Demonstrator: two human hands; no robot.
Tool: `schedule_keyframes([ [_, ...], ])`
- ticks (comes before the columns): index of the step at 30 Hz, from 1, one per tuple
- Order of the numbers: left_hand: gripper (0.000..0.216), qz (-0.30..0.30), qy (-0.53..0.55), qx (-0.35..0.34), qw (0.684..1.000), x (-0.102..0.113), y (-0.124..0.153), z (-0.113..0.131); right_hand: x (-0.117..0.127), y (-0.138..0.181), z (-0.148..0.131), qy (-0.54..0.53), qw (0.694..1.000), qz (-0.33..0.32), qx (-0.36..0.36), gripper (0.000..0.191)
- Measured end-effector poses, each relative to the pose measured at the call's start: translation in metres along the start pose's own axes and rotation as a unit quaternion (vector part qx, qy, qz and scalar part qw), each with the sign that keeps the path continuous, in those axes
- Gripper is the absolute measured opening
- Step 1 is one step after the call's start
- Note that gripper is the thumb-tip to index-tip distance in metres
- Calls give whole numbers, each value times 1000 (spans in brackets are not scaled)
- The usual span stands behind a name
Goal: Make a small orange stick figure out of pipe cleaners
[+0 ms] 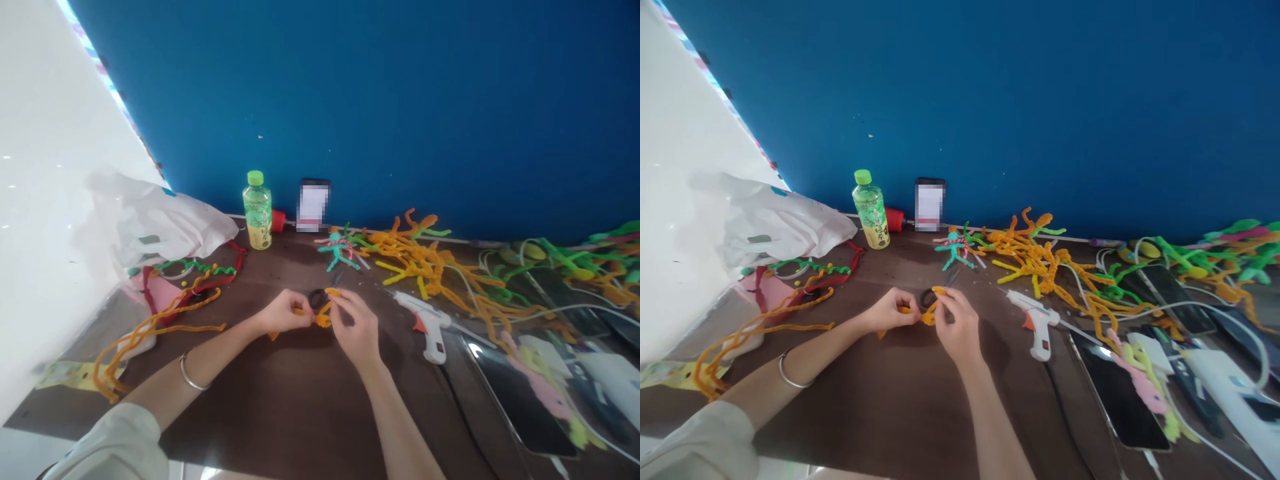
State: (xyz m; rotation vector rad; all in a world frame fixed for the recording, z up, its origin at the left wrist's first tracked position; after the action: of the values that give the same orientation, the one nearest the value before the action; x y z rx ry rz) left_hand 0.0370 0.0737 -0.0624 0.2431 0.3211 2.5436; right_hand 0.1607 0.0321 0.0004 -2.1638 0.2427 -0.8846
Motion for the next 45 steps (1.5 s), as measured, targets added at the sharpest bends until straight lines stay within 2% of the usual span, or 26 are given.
schedule_keyframes([
  [3,6,13,-28,-21,999,-1,1,1,-1,4,8,-36,997,31,-60,10],
  [6,5,22,-46,-31,998,-2,1,0,-3,13,22,-111,977,87,-161,6],
  [9,6,30,-71,-39,996,-3,1,-1,-3,22,33,-170,945,152,-237,17],
  [12,8,47,-104,-58,992,-2,2,0,-4,23,36,-205,930,161,-260,21],
  [17,10,94,-147,-76,982,4,4,4,-4,18,28,-182,946,117,-242,12],
  [23,10,151,-216,-132,956,6,12,18,4,21,30,-152,944,159,-245,17],
  [27,8,173,-255,-161,938,5,14,21,12,12,19,-45,980,122,-152,8],
  [29,8,188,-286,-177,923,5,14,22,17,6,12,-6,988,116,-101,8],
  [31,9,209,-324,-199,901,5,15,23,19,4,13,-6,988,118,-101,11],
  [32,10,221,-343,-215,887,5,16,24,20,5,18,-24,984,123,-127,13],
  [34,12,246,-381,-249,855,4,20,27,16,11,33,-97,963,135,-213,16],
  [35,13,258,-400,-266,838,3,22,28,12,16,40,-150,943,142,-262,18],
  [38,16,284,-454,-302,789,-2,27,32,-9,29,54,-326,850,151,-386,24],
  [41,17,297,-487,-315,758,-4,29,34,-28,33,53,-452,763,145,-439,26],
  [43,17,296,-499,-316,750,-4,29,34,-33,34,52,-479,742,151,-444,27],
  [45,17,294,-508,-317,745,-5,28,33,-33,34,53,-462,757,156,-434,27],
])
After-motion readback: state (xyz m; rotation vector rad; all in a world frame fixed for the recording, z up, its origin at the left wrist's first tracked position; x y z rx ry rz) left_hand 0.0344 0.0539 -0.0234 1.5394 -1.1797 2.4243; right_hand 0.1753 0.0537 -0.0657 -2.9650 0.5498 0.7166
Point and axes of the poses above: each hand's wrist, its own y-axis away from the middle knuckle, its own x-axis out of the back of the hand, z = x × y, the point moved 8 cm from there along -y, towards the middle knuckle, and after that the axes turned 9 degrees about x, right-handed, at the moved point
